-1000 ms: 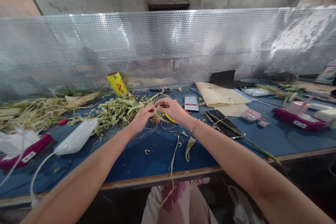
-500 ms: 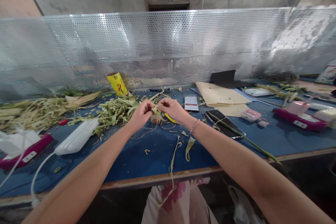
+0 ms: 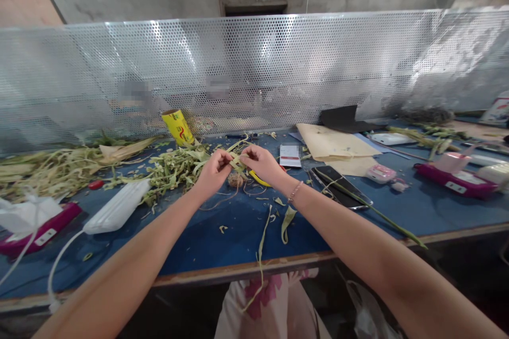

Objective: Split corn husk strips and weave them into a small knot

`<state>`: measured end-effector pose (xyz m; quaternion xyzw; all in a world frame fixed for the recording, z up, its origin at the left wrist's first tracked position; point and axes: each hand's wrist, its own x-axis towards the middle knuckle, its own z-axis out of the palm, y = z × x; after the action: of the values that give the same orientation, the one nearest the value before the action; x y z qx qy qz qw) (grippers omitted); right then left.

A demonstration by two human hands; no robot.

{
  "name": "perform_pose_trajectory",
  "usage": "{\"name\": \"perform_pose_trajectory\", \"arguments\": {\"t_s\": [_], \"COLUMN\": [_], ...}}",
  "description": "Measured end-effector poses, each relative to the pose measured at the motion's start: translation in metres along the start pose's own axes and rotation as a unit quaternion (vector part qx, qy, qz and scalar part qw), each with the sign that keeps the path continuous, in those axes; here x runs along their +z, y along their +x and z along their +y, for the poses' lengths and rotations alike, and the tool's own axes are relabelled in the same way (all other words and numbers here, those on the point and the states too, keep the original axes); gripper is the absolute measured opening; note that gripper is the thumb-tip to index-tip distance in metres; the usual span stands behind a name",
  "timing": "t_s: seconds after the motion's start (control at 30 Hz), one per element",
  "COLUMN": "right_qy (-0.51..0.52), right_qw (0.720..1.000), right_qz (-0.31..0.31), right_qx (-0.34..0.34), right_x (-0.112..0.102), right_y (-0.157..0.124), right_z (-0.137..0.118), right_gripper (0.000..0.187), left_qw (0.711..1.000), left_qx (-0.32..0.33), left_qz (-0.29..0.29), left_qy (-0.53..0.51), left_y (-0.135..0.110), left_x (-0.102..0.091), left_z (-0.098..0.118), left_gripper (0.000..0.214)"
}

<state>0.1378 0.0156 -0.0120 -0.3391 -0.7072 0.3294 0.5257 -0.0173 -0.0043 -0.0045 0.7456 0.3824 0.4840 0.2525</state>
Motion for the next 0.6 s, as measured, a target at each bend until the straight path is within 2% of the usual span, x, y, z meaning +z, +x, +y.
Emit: {"name": "perform_pose_trajectory", "arguments": {"t_s": [0.23, 0.4, 0.47, 0.6], "right_qy": [0.087, 0.106, 0.121, 0.147], "right_qw": [0.996, 0.993, 0.992, 0.987], "right_qz": [-0.011, -0.01, -0.008, 0.007], "right_qx": [0.029, 0.042, 0.047, 0.064], "right_x": [0.0012, 0.0025, 0.0023, 0.0015], "right_y": [-0.0004, 0.0, 0.0, -0.0007], "right_z": [-0.0004, 0.0004, 0.001, -0.0001], "right_gripper": [0.017, 0.017, 0.018, 0.021], "left_qw": [1.0, 1.0, 0.999, 0.98], "left_qx": [-0.01, -0.004, 0.021, 0.05], "left_qz": [0.003, 0.006, 0.038, 0.105], "left_qy": [-0.025, -0.022, 0.015, 0.159], "left_y": [0.0009, 0.0018, 0.0024, 0.003], "left_x": [0.0007, 0.0013, -0.0002, -0.0039], "left_z": [-0.0023, -0.004, -0.004, -0.0021], "left_gripper": [0.016, 0.015, 0.014, 0.009]}}
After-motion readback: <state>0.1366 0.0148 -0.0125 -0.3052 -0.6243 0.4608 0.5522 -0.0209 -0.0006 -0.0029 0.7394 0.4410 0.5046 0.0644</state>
